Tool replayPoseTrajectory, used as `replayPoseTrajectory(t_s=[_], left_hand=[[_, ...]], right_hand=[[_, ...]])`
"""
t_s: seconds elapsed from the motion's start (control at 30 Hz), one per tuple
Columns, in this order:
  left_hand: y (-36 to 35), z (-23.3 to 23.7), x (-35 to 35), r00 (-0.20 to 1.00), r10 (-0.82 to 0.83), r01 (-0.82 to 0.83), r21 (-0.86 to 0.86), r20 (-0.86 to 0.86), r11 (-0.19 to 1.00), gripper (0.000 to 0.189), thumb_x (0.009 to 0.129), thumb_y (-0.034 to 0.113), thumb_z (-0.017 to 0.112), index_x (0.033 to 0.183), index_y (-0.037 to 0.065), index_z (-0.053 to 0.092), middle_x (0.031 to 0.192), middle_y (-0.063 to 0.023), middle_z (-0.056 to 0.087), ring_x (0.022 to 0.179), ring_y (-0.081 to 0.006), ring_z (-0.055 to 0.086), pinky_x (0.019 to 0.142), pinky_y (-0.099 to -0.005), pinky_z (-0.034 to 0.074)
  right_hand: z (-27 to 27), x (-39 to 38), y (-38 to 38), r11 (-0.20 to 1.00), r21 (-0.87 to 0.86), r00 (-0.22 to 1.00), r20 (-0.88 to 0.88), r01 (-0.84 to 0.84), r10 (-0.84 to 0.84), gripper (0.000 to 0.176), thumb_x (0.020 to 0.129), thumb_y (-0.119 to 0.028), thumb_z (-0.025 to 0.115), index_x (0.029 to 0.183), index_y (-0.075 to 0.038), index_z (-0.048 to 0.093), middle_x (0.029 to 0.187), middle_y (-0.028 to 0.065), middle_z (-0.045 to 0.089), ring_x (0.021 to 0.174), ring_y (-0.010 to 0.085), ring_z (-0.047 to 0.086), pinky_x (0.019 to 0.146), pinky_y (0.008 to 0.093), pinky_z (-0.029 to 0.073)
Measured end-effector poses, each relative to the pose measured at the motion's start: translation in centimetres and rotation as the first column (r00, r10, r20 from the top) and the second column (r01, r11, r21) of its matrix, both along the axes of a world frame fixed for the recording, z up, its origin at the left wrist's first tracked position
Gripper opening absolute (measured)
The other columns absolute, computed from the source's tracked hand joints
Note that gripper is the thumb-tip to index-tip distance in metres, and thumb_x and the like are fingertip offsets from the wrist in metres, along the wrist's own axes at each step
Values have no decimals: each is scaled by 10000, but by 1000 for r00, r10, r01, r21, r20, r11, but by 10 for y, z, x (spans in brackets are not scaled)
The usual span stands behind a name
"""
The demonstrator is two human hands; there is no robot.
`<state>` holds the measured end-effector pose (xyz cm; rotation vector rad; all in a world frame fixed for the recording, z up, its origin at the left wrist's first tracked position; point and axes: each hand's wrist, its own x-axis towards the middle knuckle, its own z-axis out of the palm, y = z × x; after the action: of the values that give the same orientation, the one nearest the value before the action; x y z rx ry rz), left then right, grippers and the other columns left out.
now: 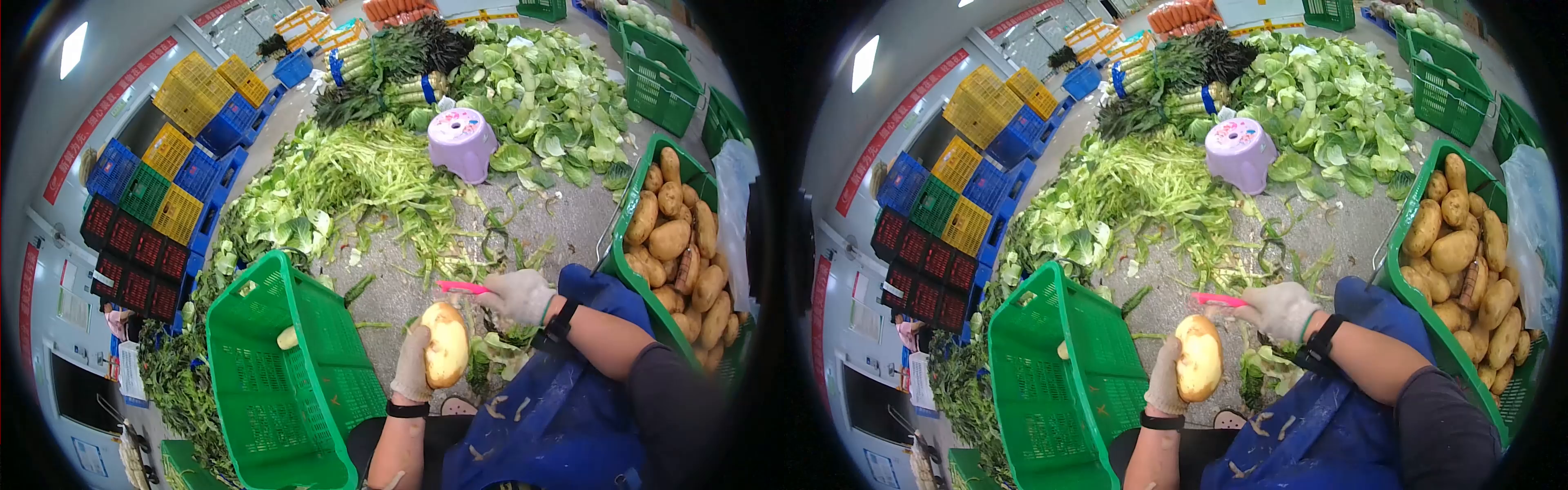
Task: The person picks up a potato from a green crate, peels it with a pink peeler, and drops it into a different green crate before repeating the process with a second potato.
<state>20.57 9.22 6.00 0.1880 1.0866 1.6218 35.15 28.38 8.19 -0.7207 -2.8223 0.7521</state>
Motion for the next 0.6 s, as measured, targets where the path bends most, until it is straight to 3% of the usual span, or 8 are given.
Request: replayPoseTrajectory(t_s=[0.1,0.23,0.3,0.4,0.43,0.5,0.57,0.6], left_hand=[[5,19,8,1000,10,-11,39,30,999,523,930,431,471,1290,53,470,1151,-133,606,984,-284,625,845,-416,535],[-1,28,14,924,67,-121,123,378,985,554,928,477,433,1287,58,475,1139,-178,606,969,-312,628,832,-457,540],[-6,29,22,930,115,-149,70,349,986,585,925,513,399,1277,51,479,1107,-205,612,910,-343,637,798,-463,546],[-13,25,37,875,48,-109,101,482,989,631,910,554,366,1246,34,492,1049,-220,620,800,-360,639,728,-468,545],[-17,25,44,870,44,-103,94,492,990,631,910,554,366,1246,34,492,1049,-220,620,800,-360,639,728,-468,545],[-11,41,52,898,-3,-66,142,439,988,604,905,538,380,1220,40,510,1019,-212,624,767,-354,638,681,-452,553],[-7,40,55,906,45,-112,134,420,985,587,904,528,384,1200,41,524,994,-200,627,744,-343,636,654,-436,558],[-8,34,50,911,34,-85,105,412,991,580,904,524,385,1197,43,526,992,-195,628,758,-337,640,665,-435,559]], right_hand=[[13,14,-19,986,-145,916,-401,-78,13,370,888,-476,528,820,-114,568,625,130,572,591,335,602,527,413,469],[37,26,-47,927,6,876,-325,-376,358,334,887,-449,542,799,-127,568,592,132,552,573,349,591,505,431,461],[33,33,-49,907,31,887,-201,-419,417,314,889,-438,540,797,-139,569,596,131,560,569,352,590,500,437,461],[0,29,-36,991,-130,971,-240,-12,-20,323,891,-423,539,823,-110,576,651,152,591,607,349,608,521,425,476],[2,29,-24,995,-99,990,-137,20,-33,332,892,-428,540,848,-102,588,665,159,592,631,345,613,537,418,478],[8,39,-35,961,-272,955,-295,-47,-37,333,891,-441,540,838,-116,589,664,152,592,635,338,615,546,416,479],[43,50,-55,953,-84,899,-364,-292,244,343,891,-456,536,834,-122,590,656,143,590,617,335,609,537,420,471],[38,47,-57,937,-6,933,-95,-348,346,348,888,-467,541,828,-128,590,660,139,593,611,339,605,531,425,465]])
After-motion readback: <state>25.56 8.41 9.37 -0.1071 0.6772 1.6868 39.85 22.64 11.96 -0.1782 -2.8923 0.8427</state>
